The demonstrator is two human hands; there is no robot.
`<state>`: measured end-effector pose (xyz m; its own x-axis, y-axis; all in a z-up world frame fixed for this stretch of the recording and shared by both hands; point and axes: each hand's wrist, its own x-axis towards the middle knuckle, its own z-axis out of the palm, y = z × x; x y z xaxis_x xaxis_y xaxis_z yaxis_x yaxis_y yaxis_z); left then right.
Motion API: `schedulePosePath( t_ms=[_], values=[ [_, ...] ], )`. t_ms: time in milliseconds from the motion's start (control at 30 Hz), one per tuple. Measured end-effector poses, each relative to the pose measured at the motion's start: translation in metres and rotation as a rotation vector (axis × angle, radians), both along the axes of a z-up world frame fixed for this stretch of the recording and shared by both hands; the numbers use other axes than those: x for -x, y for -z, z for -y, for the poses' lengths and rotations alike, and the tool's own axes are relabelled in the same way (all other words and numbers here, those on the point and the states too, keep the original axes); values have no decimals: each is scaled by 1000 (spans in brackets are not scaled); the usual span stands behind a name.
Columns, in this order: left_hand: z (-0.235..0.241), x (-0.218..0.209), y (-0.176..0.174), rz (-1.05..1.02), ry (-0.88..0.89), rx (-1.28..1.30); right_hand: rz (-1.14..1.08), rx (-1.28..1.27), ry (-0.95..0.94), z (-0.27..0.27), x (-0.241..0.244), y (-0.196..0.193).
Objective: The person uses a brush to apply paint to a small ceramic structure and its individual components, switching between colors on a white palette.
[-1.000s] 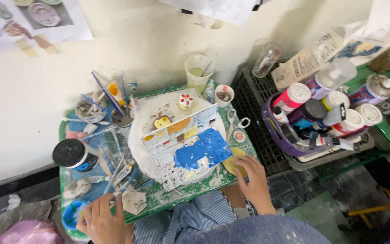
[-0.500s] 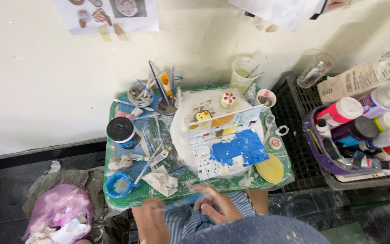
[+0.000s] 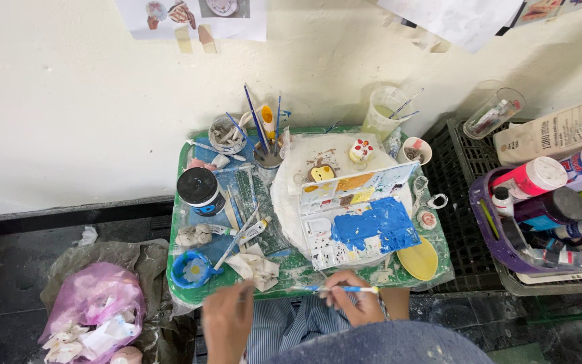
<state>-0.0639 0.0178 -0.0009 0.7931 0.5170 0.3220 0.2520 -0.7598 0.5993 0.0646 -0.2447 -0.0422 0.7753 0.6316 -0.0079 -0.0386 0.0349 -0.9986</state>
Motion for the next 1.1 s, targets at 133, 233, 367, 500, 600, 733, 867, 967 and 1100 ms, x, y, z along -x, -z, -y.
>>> schedulePosePath(
  t_ms=[133, 233, 367, 500, 600, 733, 867, 967, 1100],
  values=[
    [-18, -22, -25, -63, -137, -493, 173, -52, 27, 6, -8, 5],
    [-4, -37, -14, -192, -9, -648, 422, 45, -25, -2, -12, -8],
    [32, -45, 13, -164, 83, -425, 628, 214, -45, -24, 5, -18],
    [36, -37, 15, -148, 146, -400, 812, 348, -159, -47, 8, -22],
    [28, -31, 13, -59, 205, -274, 764, 626, -198, -64, 13, -29],
    [18, -25, 7, 54, 157, -230, 804, 764, -211, -84, 10, -29],
    [6, -28, 8, -15, 73, -226, 903, 836, -181, -100, 10, -23],
    [-2, -26, 12, -53, 170, -153, 897, 860, -134, -109, 13, -26],
    [-7, -15, 12, -6, 294, -166, 861, 945, -81, -127, 17, -35]
  ],
)
